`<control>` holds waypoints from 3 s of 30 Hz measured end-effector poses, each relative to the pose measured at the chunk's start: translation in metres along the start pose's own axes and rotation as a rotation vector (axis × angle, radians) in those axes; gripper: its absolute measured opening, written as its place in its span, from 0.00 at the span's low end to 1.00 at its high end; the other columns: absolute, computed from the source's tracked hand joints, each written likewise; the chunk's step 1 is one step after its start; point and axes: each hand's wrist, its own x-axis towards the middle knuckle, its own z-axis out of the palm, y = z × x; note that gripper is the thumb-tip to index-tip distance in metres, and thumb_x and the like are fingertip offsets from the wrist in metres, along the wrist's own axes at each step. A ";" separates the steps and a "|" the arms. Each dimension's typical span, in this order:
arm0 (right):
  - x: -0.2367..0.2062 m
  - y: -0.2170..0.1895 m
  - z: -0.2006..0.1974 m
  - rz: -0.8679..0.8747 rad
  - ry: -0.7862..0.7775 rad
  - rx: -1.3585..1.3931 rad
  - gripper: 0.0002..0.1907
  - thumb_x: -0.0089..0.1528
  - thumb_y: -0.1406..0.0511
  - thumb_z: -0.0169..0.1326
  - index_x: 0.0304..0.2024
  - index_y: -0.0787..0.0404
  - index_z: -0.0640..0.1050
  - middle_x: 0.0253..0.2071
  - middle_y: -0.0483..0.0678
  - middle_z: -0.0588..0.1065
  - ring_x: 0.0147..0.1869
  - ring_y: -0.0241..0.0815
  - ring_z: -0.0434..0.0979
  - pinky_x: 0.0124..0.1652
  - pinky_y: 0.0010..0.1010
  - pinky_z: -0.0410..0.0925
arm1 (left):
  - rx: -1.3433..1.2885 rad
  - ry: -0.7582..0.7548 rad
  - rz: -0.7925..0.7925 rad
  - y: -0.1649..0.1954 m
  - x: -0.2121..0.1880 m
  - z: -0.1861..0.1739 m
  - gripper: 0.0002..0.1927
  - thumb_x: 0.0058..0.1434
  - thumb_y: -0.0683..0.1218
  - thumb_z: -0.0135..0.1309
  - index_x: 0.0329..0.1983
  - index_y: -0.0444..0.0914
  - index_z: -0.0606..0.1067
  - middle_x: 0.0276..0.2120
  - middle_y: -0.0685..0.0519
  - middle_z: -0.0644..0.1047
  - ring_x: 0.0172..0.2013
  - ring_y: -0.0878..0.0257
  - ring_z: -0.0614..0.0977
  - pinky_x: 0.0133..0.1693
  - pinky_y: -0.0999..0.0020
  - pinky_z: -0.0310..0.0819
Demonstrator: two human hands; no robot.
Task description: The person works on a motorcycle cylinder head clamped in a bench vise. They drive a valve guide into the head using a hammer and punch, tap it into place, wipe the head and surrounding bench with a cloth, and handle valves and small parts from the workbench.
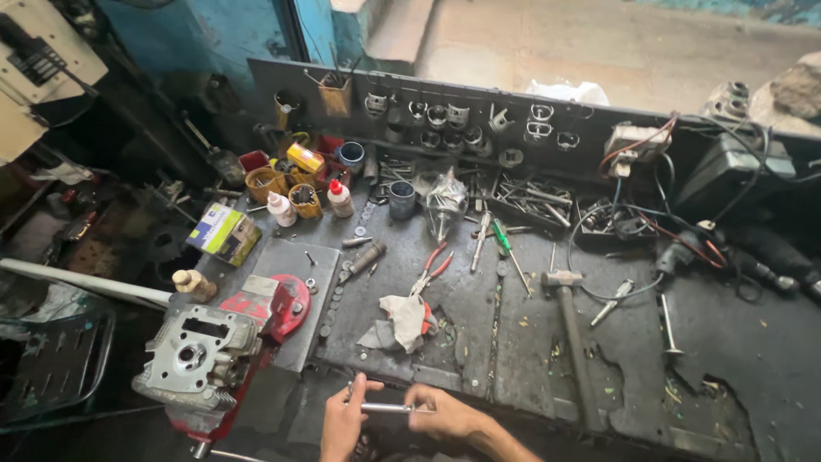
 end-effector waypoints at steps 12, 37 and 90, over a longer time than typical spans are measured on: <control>0.013 0.020 -0.004 -0.013 0.080 -0.154 0.16 0.70 0.60 0.55 0.56 0.56 0.67 0.27 0.35 0.65 0.23 0.27 0.57 0.24 0.24 0.51 | -0.002 -0.001 0.002 -0.029 0.026 -0.005 0.30 0.61 0.66 0.49 0.34 0.39 0.90 0.25 0.54 0.82 0.27 0.65 0.79 0.28 0.66 0.72; 0.014 0.008 -0.011 -0.121 0.012 -0.338 0.21 0.70 0.60 0.63 0.54 0.58 0.65 0.38 0.36 0.69 0.40 0.26 0.66 0.37 0.21 0.60 | -0.148 -0.075 -0.049 -0.033 0.034 -0.001 0.30 0.60 0.63 0.52 0.34 0.33 0.89 0.25 0.49 0.85 0.24 0.64 0.82 0.27 0.68 0.74; 0.011 -0.010 -0.018 -0.181 0.748 -0.106 0.15 0.69 0.56 0.48 0.43 0.58 0.81 0.22 0.39 0.68 0.18 0.30 0.63 0.20 0.23 0.58 | -0.709 -0.241 -0.014 -0.027 0.050 -0.022 0.31 0.66 0.61 0.39 0.60 0.37 0.74 0.15 0.51 0.72 0.11 0.63 0.68 0.16 0.67 0.57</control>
